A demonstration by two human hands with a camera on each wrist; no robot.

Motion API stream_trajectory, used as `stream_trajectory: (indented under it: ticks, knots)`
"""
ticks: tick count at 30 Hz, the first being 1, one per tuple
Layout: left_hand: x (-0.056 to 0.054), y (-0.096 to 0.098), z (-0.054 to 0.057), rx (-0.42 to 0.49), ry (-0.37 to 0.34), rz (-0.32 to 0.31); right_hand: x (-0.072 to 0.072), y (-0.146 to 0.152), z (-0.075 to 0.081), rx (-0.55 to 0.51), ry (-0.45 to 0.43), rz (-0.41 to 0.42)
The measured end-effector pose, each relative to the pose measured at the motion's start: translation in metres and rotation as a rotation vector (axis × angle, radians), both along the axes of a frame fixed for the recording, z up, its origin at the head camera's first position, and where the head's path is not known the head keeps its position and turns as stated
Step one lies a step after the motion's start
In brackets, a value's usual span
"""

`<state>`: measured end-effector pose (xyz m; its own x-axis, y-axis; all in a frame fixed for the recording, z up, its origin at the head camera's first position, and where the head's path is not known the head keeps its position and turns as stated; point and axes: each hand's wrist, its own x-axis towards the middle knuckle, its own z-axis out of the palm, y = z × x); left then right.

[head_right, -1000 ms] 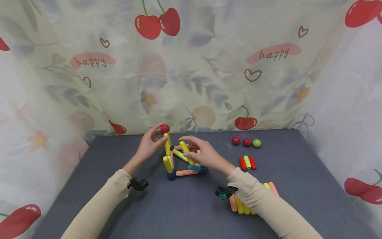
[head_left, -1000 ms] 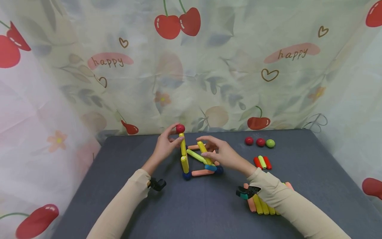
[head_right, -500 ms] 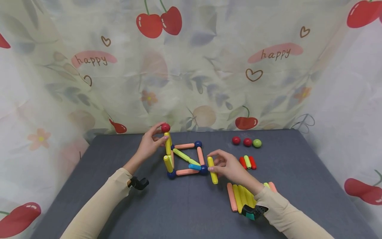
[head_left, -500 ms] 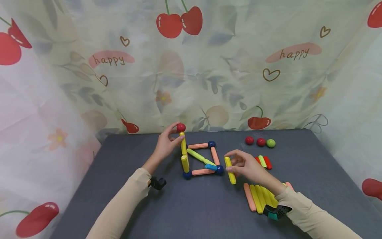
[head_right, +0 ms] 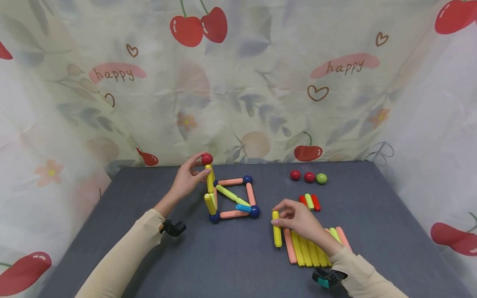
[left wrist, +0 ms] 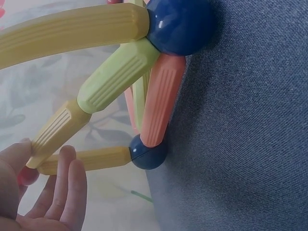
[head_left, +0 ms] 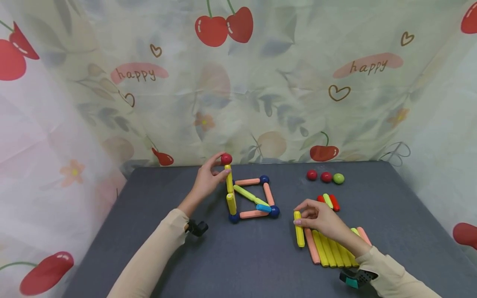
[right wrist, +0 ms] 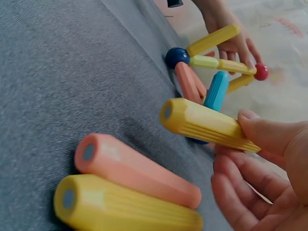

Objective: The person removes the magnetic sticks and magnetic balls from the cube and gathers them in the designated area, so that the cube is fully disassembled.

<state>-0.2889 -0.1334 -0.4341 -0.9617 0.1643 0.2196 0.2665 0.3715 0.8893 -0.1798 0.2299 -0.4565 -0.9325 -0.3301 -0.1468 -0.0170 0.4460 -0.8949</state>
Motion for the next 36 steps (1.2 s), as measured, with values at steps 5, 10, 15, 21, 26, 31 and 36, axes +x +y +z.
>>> stream_trajectory:
  ticks: [5,10,15,21,26,31,36]
  knots:
    - [-0.001,0.000,0.000,-0.006,-0.005,0.004,0.002,0.004,-0.005,0.032,0.020,0.043]
    - [-0.001,0.000,0.000,-0.001,-0.009,0.000,0.003,0.008,-0.011,0.064,0.022,0.067]
    - [-0.001,-0.001,0.000,0.001,-0.012,-0.002,0.004,0.011,-0.016,0.123,0.039,0.075]
    - [-0.001,0.000,0.000,-0.001,-0.009,-0.004,0.005,0.014,-0.020,0.197,0.046,0.086]
    - [-0.001,0.000,0.000,-0.005,-0.005,-0.001,0.007,0.015,-0.021,0.221,0.052,0.095]
    - [0.000,0.000,0.000,-0.011,-0.009,0.004,0.007,0.014,-0.022,0.222,0.055,0.094]
    - [0.000,-0.001,-0.001,-0.013,-0.007,0.003,0.007,0.012,-0.020,0.219,0.058,0.104]
